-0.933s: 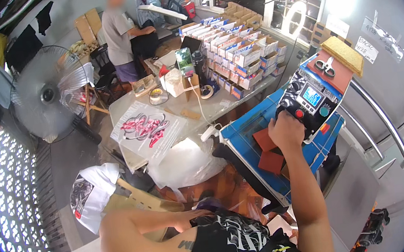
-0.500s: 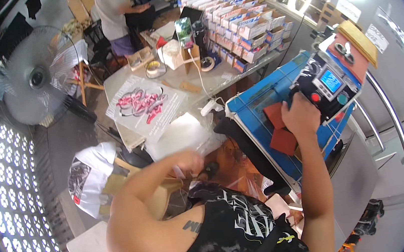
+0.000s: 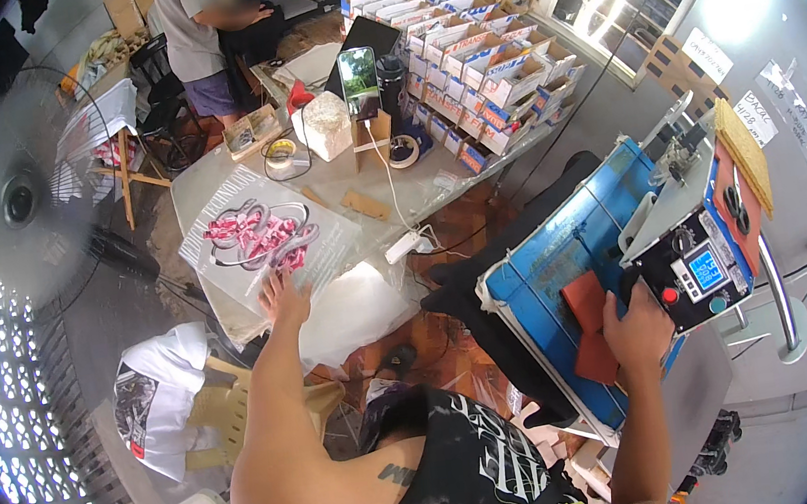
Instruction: The person places a black t-shirt onto a heat press, smooths it flat, and positions a transfer sheet with a DeLorean graphic on the shirt. The person then operates the heat press to apply the design and removes the finished t-shirt.
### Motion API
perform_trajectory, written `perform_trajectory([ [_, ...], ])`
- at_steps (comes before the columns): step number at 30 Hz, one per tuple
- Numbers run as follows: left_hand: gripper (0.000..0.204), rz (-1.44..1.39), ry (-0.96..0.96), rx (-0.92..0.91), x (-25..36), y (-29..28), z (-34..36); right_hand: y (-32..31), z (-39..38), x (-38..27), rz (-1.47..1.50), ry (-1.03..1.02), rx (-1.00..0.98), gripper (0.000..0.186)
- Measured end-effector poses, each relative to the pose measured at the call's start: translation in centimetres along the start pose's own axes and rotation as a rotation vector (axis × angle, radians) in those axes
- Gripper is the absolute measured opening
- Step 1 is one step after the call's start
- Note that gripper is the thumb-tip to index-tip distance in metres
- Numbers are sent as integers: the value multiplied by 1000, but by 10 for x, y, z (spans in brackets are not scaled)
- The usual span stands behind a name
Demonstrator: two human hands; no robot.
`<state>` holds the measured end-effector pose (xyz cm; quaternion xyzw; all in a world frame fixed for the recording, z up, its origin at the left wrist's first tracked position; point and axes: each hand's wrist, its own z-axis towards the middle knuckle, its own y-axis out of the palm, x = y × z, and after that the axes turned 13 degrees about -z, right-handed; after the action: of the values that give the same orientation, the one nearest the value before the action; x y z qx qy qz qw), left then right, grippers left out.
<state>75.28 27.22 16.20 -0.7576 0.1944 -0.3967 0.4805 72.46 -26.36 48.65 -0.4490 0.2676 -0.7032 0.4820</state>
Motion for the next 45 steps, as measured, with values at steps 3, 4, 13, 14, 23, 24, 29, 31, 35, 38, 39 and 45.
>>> perform_trajectory([
  [3,83,11,78,-86,-30,-17,2,0,-3,4,3,15,-35,32],
  [4,85,3,99,-119,-40,-26,3,-1,-4,5,-2,17,-26,31],
  [13,57,70,368,35,-29,-10,6,-1,-10,12,-12,111,-60,44],
  [14,48,-5,480,-80,-16,3,-3,2,-11,15,69,124,26,38],
  [23,41,-105,609,-836,43,63,-86,4,-35,50,80,79,159,29],
  [24,42,6,561,-852,34,65,-86,1,-41,57,72,70,193,29],
  [29,40,290,499,-961,-26,85,-94,10,-76,99,34,90,249,30],
  [31,38,283,469,-1051,-31,96,-94,15,-101,122,-17,171,10,31],
  [35,37,288,516,-1138,-12,107,-88,23,-140,165,-34,314,84,37],
  [38,36,256,579,-1125,16,113,-61,19,-157,189,-117,656,-157,47],
  [39,36,212,592,-1100,27,118,-48,18,-162,196,-150,803,-245,50],
  [45,40,-600,476,-774,124,154,19,33,-205,239,-368,1045,-288,59],
])
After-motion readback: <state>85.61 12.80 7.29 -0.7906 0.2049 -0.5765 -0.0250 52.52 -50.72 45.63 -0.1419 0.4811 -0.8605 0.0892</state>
